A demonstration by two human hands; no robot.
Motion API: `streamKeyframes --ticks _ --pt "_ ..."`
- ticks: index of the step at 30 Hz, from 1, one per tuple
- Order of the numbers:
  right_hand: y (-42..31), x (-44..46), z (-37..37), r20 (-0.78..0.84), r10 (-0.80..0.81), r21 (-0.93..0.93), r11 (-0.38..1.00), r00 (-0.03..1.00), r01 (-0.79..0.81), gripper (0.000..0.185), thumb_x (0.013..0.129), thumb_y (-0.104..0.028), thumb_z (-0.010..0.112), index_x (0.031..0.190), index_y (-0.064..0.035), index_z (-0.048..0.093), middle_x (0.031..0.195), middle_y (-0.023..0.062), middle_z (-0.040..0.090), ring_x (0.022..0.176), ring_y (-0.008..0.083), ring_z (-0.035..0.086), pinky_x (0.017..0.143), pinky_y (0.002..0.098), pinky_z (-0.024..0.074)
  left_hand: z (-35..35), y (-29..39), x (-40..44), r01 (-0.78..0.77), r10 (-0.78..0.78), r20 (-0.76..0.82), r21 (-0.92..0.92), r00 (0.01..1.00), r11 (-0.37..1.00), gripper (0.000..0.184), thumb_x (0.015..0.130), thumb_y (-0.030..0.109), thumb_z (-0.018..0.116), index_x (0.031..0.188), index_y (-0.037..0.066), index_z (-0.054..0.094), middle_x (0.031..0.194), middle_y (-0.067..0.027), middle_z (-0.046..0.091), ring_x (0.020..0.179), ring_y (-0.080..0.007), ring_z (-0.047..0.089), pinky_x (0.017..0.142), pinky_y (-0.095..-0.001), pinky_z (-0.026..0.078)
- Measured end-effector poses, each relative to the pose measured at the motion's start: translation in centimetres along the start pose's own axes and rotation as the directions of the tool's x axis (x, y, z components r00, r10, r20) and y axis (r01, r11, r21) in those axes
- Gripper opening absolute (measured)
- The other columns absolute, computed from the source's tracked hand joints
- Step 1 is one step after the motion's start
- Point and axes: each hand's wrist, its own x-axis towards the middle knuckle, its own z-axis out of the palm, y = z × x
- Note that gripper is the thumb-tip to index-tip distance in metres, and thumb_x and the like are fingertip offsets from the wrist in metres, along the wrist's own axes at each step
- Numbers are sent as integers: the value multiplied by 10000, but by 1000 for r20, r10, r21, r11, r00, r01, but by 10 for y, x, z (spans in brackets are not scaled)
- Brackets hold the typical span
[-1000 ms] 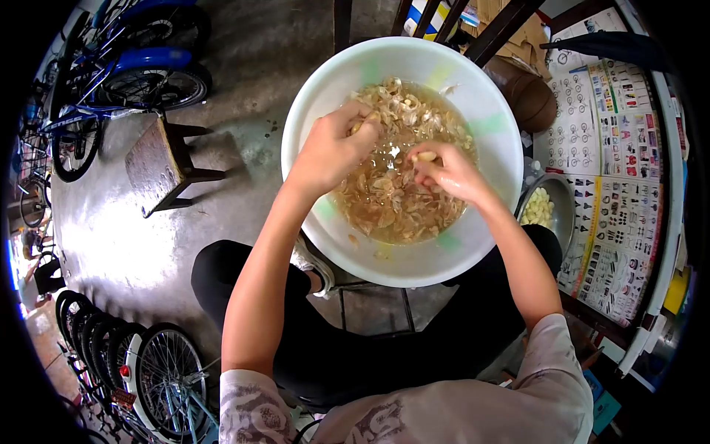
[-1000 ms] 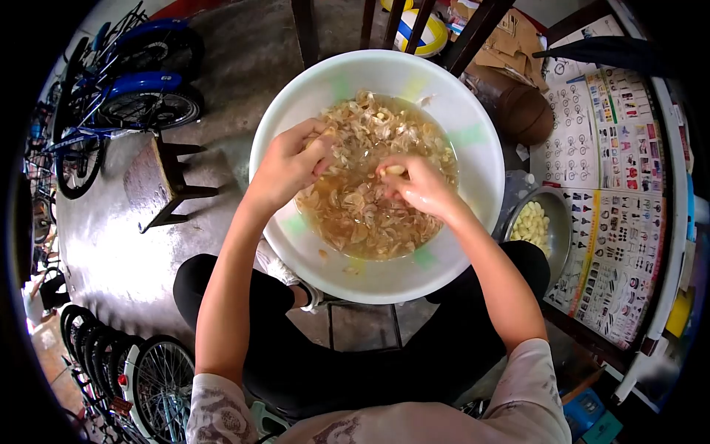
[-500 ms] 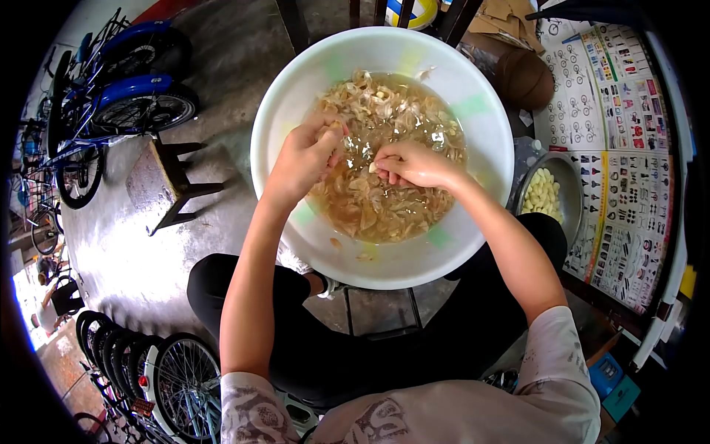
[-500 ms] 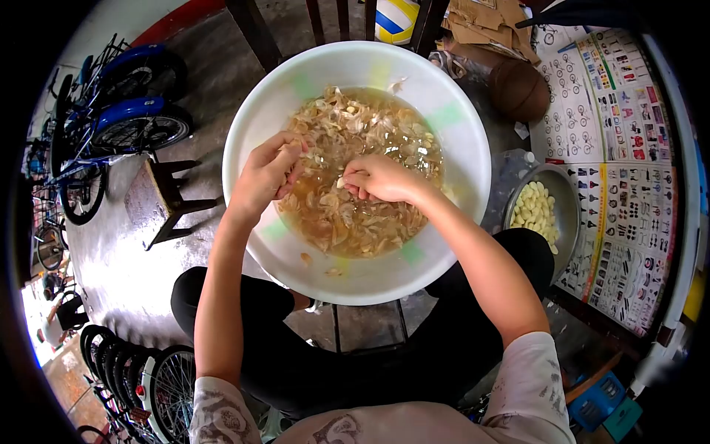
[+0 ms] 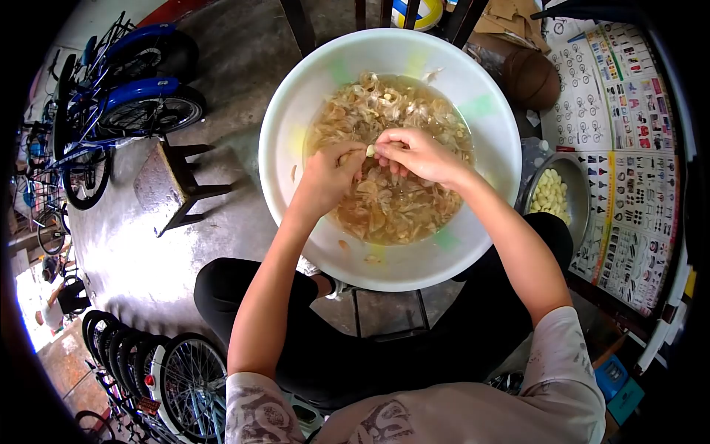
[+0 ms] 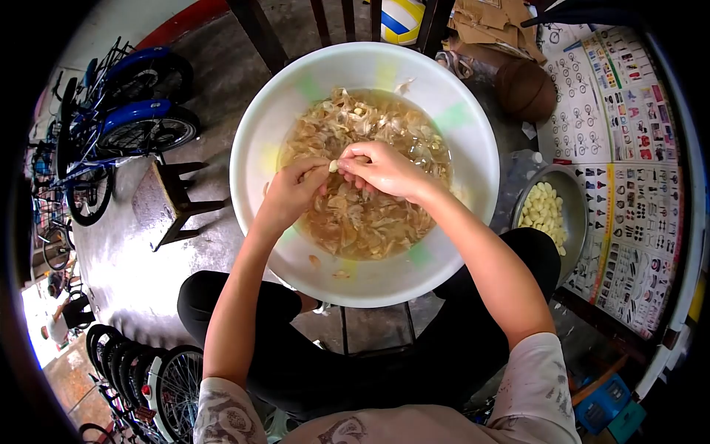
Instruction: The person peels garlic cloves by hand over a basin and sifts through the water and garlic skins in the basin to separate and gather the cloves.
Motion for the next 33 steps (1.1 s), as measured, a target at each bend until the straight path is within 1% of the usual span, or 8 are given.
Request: streamKeyframes --ticks 10,12,19,21,22,24,31,33 --pt "-6 -1 -1 -45 -69 -161 985 997 61 176 970 -155 587 992 7 654 896 34 641 733 74 563 628 226 461 -1 2 4 15 -10 45 -123 999 992 255 968 247 605 1086 33 678 731 22 549 604 -50 479 529 -203 379" --pt "5 4 -3 -46 -375 -234 905 926 355 163 971 -110 556 1042 16 631 937 55 661 755 98 604 644 232 485 -1 1 7 -10 12 13 -163 1000 987 235 954 209 626 1061 7 682 770 -13 610 686 -83 553 606 -223 450" --pt "-22 -12 -13 -105 -47 -26 999 993 44 228 964 -70 518 1173 8 565 1014 90 682 806 160 675 683 330 535 -1 14 9 -431 466 -217 188 858 882 177 849 117 717 966 -15 703 893 -136 710 773 -243 668 752 -323 517" --pt "-27 -14 -10 -199 26 -451 885 980 -115 193 957 -112 551 1088 20 603 1058 151 672 832 249 689 712 388 531 -2 16 7 -403 443 -186 217 877 889 149 862 79 698 978 -16 699 940 -112 720 838 -165 659 791 -283 509" --pt "-18 -13 -11 -198 26 -449 886 980 -115 193 957 -112 551 1088 20 603 1058 151 672 832 249 689 712 388 531 -2 13 9 -402 442 -185 218 878 889 149 862 79 698 978 -16 699 940 -112 720 838 -165 659 791 -283 509" --pt "13 -7 -15 -182 -192 -770 637 965 -18 295 939 -234 599 934 58 640 917 202 680 733 375 662 734 439 537 -1 6 12 -396 470 -248 293 847 870 142 878 90 686 968 -18 697 900 -102 716 773 -158 649 741 -279 511" --pt "15 0 -18 -208 -497 -838 534 843 108 364 947 -289 604 862 62 641 688 139 635 657 358 653 676 443 538 -11 10 12 -224 204 -367 -11 908 975 169 935 145 625 943 -16 675 693 -49 587 552 -78 483 530 -251 414" --pt "-12 -1 -14 -141 296 -260 910 945 -323 376 960 -282 593 842 74 618 731 151 640 679 350 660 687 450 530 -16 14 11 -89 -9 -242 -392 970 916 247 980 241 569 942 2 621 680 3 521 532 -68 428 482 -226 341"
